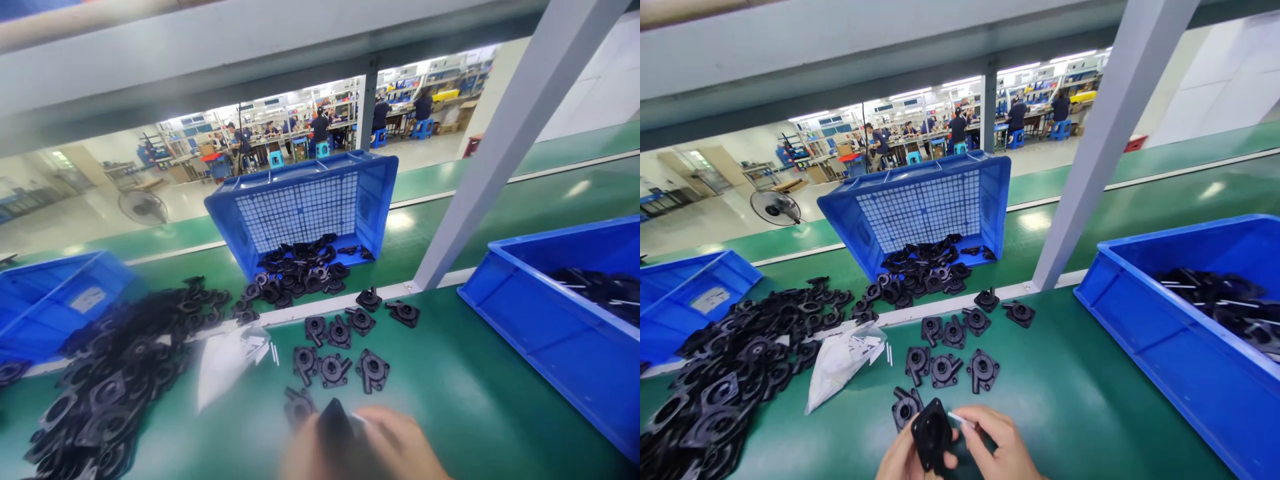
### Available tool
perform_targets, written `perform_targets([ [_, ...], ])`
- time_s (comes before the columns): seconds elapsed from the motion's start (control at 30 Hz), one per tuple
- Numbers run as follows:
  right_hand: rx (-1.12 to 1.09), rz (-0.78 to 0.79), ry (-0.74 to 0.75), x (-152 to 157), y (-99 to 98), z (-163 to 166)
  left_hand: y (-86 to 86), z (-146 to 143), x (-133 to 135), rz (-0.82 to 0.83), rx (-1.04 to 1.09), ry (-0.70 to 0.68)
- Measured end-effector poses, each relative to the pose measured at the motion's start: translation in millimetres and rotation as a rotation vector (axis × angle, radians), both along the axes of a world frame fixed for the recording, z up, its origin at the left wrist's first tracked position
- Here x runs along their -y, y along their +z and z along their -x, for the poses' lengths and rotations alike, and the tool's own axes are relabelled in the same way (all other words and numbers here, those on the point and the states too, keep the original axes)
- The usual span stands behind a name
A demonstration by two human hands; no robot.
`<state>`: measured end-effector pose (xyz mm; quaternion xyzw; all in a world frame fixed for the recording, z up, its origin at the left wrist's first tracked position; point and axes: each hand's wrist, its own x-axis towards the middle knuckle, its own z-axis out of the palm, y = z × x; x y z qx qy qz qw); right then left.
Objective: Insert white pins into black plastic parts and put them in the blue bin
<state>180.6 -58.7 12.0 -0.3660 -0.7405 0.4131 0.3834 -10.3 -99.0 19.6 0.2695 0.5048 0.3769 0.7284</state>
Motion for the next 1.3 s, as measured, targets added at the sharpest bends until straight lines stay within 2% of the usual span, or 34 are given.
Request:
perform_targets([
  [0.1, 0.008, 0.002, 0.004, 1.9, 2.8, 1.4, 1.8, -4.3, -0.9, 0.019, 0.093, 0.012],
  [0.23, 0.026, 0.031, 0.025, 2.0, 4.0, 2.7, -1.7, -10.5, 4.8, 0.007, 0.249, 0.145],
  [0.43, 0.058, 0.042, 0.016, 3.7, 4.2, 3.2, 1.8, -21.2, 5.0, 0.023, 0.342, 0.258],
  [0.7, 0.047, 0.003, 0.027, 3.4, 7.5, 5.3, 19.6, -17.9, 8.1, 0.038, 0.272, 0.229],
  [1.07, 0.085, -0.058, 0.11, 7.7, 8.6, 8.1, 14.2, -15.7, 7.9, 0.032, 0.308, 0.236],
  [1.3, 0.126, -0.038, 0.097, 8.4, 9.0, 9.6, 14.8, -16.9, 7.7, 0.022, 0.266, 0.224],
])
